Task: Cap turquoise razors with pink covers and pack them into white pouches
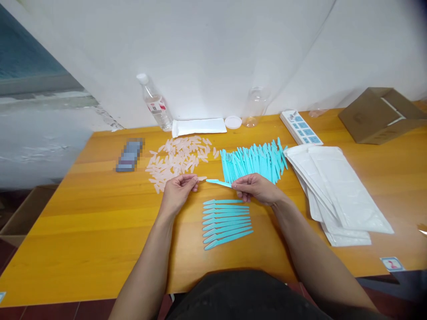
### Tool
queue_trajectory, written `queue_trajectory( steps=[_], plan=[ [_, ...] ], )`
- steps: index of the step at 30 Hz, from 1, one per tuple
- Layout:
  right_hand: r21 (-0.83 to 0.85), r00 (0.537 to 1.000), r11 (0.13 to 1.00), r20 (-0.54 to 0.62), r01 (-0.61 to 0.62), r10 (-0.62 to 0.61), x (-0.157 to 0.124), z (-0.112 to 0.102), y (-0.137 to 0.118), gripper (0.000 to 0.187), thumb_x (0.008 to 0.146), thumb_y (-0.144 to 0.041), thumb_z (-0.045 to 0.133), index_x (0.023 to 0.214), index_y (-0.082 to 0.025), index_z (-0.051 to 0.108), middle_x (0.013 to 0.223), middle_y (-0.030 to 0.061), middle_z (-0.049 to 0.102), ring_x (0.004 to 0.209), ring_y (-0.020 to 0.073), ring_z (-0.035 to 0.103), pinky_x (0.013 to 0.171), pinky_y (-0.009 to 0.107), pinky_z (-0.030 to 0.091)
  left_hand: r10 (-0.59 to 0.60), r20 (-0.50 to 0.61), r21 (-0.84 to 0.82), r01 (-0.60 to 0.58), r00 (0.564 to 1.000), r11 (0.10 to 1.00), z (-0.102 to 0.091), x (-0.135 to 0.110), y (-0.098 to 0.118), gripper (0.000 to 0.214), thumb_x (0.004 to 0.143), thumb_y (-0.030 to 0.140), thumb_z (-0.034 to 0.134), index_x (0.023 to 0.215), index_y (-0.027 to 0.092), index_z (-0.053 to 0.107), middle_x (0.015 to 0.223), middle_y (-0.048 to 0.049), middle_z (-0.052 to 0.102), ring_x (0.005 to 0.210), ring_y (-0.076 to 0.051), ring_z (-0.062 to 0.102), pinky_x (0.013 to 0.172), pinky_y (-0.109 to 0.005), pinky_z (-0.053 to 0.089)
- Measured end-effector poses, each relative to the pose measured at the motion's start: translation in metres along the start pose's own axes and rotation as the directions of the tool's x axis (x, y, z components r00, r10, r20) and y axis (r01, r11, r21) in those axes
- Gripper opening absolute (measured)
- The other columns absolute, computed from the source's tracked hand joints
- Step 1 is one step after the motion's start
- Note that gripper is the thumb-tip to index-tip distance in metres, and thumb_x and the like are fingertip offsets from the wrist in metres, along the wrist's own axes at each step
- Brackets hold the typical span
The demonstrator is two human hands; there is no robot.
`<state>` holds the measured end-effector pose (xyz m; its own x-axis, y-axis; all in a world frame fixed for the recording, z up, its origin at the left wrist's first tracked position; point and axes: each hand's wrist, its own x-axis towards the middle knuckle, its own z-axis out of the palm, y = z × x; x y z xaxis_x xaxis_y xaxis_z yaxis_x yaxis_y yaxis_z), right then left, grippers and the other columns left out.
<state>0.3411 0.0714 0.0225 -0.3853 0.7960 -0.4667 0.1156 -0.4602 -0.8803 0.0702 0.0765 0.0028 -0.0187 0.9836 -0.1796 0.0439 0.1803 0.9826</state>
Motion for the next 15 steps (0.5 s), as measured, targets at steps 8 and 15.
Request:
queue_trajectory(
  steps=[8, 15],
  plan=[
    [-0.019, 0.999, 1.000, 0.037, 0.020, -0.019, -0.002, 0.001, -0.001, 0.041, 0.072, -0.054, 0.080, 0.073, -0.015, 0.068, 0.062, -0.0008, 0.066, 0.049, 0.0088, 0.060, 0.046, 0.020, 0.046, -0.075, 0.170, -0.008, 0.077, 0.983, 0.997, 0.006, -0.009, 0.007, 0.039, 0.073, 0.048, 0.083, 0.090, 0.013, 0.076, 0.085, -0.0086, 0.077, 0.065, -0.013, 0.065, 0.068, -0.026, 0.054],
    [-0.020, 0.998, 0.999, 0.046, 0.035, -0.035, -0.001, 0.000, 0.000, 0.039, 0.073, -0.053, 0.080, 0.075, -0.016, 0.070, 0.063, -0.0003, 0.067, 0.050, 0.0092, 0.060, 0.047, 0.021, 0.046, -0.036, -0.010, -0.056, 0.036, 0.999, 0.998, -0.012, -0.015, 0.004, 0.038, 0.074, 0.045, 0.084, 0.091, 0.013, 0.075, 0.081, -0.0053, 0.076, 0.064, -0.011, 0.063, 0.065, -0.023, 0.052]
  ],
)
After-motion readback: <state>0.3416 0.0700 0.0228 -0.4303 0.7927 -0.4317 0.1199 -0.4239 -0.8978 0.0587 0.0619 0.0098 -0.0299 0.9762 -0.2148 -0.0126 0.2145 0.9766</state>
